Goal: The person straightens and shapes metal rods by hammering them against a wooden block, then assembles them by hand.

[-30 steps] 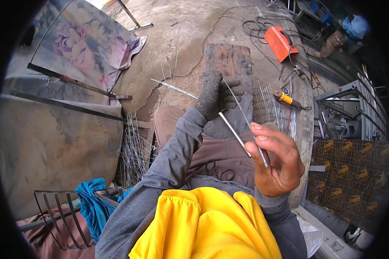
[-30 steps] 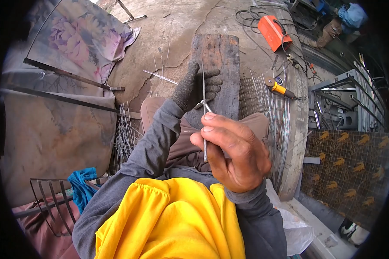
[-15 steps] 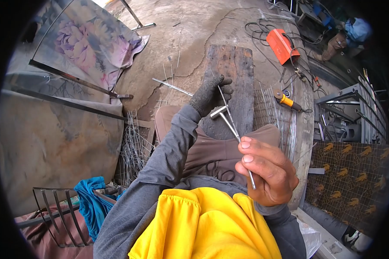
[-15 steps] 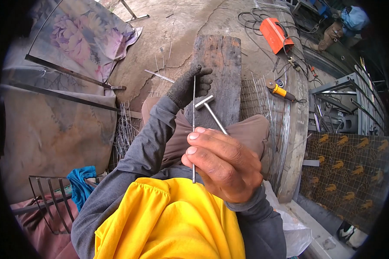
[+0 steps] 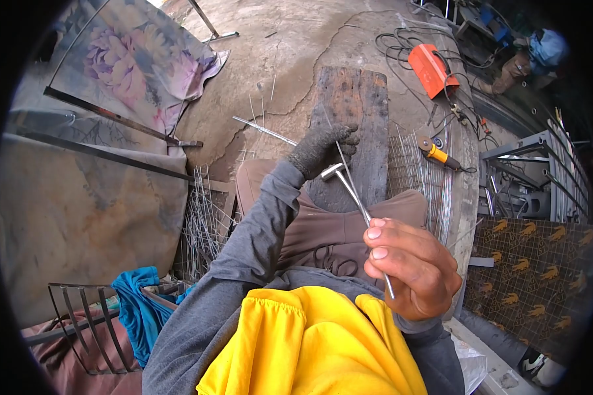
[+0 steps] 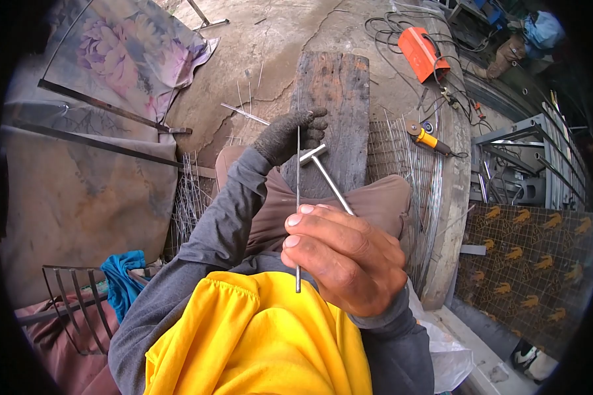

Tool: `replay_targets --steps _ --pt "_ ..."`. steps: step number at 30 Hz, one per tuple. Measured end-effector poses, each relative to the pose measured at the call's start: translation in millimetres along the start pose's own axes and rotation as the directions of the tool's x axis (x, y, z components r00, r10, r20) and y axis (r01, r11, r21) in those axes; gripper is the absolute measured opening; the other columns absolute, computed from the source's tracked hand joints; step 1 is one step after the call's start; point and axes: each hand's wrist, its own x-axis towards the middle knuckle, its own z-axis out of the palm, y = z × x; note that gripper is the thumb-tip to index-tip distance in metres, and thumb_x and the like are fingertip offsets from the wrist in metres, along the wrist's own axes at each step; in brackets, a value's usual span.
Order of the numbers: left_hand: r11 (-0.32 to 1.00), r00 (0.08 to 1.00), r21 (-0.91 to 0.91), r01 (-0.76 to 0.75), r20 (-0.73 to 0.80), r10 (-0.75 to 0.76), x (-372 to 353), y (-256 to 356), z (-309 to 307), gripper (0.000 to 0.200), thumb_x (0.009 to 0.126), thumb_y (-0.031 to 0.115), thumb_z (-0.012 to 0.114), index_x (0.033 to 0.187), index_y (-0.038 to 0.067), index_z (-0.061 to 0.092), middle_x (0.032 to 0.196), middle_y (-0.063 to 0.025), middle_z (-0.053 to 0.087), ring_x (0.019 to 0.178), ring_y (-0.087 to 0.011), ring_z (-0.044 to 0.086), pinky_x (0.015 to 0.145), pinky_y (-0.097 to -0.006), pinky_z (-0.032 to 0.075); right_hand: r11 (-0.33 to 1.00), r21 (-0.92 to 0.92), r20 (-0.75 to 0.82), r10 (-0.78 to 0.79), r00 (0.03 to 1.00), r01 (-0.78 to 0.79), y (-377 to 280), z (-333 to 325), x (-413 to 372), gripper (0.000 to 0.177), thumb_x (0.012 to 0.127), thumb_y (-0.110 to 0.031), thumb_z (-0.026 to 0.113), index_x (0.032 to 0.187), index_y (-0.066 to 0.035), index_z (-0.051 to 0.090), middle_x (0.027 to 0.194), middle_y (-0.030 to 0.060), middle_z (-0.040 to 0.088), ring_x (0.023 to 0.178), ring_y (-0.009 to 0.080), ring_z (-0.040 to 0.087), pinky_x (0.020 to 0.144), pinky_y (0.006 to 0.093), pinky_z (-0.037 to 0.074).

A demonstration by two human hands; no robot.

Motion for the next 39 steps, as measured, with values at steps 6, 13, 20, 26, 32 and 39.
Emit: replay_targets --steps 6,13,20,26,32,39 --pt "0.994 0.997 0.074 -0.075 0.019 0.073 -2 -4 -3 0.061 0.093 0.026 0.062 0.141 -0.004 0.04 0.11 -0.0105 0.065 0.09 -0.0184 0.065 0.087 -0.0353 0.054 1.0 0.013 0.0 0.018 1.0 -0.018 2 -2 -3 0.031 0.073 -0.004 0.08 0.099 -0.006 0.064 0.091 0.0107 0.07 0.085 0.0261 0.071 0.079 0.0358 0.061" --pt "0.992 0.999 0.124 -0.029 -0.016 0.031 4 -17 -12 0.067 0.096 0.05 0.052 0.137 -0.002 0.045 0.107 -0.0121 0.066 0.088 -0.0221 0.067 0.087 -0.0387 0.055 0.999 0.027 0.002 -0.038 0.999 0.038 1 3 -3 0.031 0.073 0.0 0.079 0.099 -0.004 0.063 0.095 0.0125 0.069 0.085 0.0273 0.071 0.077 0.0363 0.061" --pt "0.989 0.95 -0.051 0.141 -0.273 -0.15 4 -31 -30 0.095 0.084 0.081 0.034 0.133 0.001 0.047 0.106 -0.0143 0.065 0.088 -0.0271 0.066 0.084 -0.0429 0.055 1.0 -0.012 -0.12 0.019 0.993 -0.02 -2 5 -5 0.033 0.072 0.007 0.078 0.1 -0.002 0.061 0.095 0.0149 0.067 0.086 0.0266 0.071 0.078 0.0356 0.062" --pt "0.997 0.931 -0.074 0.032 -0.36 -0.057 8 -39 -44 0.083 0.089 0.071 0.043 0.135 0.003 0.043 0.109 -0.0126 0.06 0.09 -0.0282 0.063 0.083 -0.042 0.055 1.0 -0.008 -0.127 0.02 0.992 -0.021 -1 7 -4 0.034 0.072 0.002 0.08 0.1 -0.002 0.061 0.094 0.0146 0.068 0.085 0.0262 0.071 0.075 0.0344 0.062" --pt "1.0 0.902 -0.009 0.022 -0.431 -0.023 29 -26 -52 0.064 0.091 0.061 0.053 0.127 0.009 0.05 0.105 -0.0081 0.061 0.091 -0.0232 0.061 0.083 -0.0387 0.053 1.0 -0.008 -0.128 0.011 0.992 -0.013 0 9 -3 0.031 0.074 -0.002 0.081 0.098 -0.002 0.061 0.093 0.0139 0.068 0.084 0.0258 0.071 0.073 0.0336 0.062" --pt "0.99 0.887 0.12 0.076 -0.461 -0.012 37 -31 -55 0.049 0.09 0.049 0.061 0.12 0.01 0.057 0.103 -0.0049 0.063 0.092 -0.0192 0.06 0.082 -0.0372 0.053 1.0 -0.025 -0.133 0.007 0.991 -0.01 1 8 -1 0.029 0.076 -0.006 0.08 0.098 -0.003 0.061 0.09 0.0122 0.068 0.081 0.0251 0.071 0.072 0.0334 0.062"
